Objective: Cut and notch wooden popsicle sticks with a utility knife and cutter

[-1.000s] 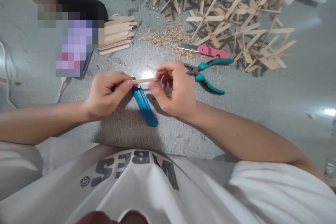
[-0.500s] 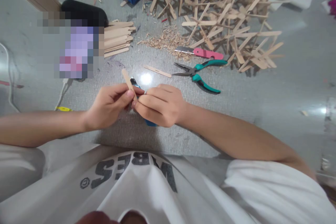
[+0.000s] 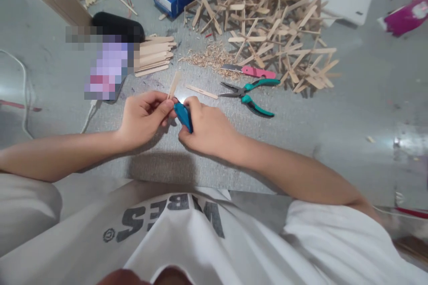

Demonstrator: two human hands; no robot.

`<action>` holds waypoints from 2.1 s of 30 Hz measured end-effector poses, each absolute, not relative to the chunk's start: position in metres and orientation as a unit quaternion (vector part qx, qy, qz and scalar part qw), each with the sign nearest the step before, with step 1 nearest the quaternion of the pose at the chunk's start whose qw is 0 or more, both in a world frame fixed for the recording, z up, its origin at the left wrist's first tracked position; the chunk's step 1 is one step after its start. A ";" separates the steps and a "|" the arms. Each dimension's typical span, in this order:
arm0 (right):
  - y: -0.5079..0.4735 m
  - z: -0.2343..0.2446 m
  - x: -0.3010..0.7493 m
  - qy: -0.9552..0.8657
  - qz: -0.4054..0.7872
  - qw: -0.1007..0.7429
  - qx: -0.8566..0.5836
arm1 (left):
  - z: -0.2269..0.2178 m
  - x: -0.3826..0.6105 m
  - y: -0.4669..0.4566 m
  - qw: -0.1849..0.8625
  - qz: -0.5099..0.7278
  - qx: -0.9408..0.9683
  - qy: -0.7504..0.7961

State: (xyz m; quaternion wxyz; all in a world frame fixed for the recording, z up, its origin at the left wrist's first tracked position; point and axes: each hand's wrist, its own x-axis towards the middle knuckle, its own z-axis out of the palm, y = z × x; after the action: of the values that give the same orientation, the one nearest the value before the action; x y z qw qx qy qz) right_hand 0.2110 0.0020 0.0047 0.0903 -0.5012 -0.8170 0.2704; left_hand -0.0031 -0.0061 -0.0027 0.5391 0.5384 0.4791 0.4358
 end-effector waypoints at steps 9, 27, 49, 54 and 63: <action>0.032 -0.009 0.250 -0.635 0.543 0.275 -0.475 | -0.009 -0.004 0.000 0.545 0.444 0.527 0.477; -0.005 -0.032 0.246 -0.869 0.217 0.298 -0.331 | 0.006 -0.012 -0.002 0.567 0.382 0.452 0.572; -0.005 -0.035 0.243 -0.869 0.204 0.238 -0.383 | -0.003 -0.012 0.007 0.641 0.461 0.409 0.457; -0.003 -0.033 0.241 -0.866 0.210 0.256 -0.374 | 0.000 -0.012 0.014 0.718 0.479 0.301 0.405; 0.000 -0.037 0.242 -0.866 0.199 0.290 -0.356 | 0.006 -0.019 0.027 0.833 0.333 0.231 0.377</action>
State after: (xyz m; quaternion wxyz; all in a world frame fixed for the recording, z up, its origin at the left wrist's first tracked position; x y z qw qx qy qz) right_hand 0.2424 0.0005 -0.0371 0.2902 -0.3558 -0.8658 0.1989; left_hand -0.0190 0.0269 0.0062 0.8331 0.2306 0.3767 0.3329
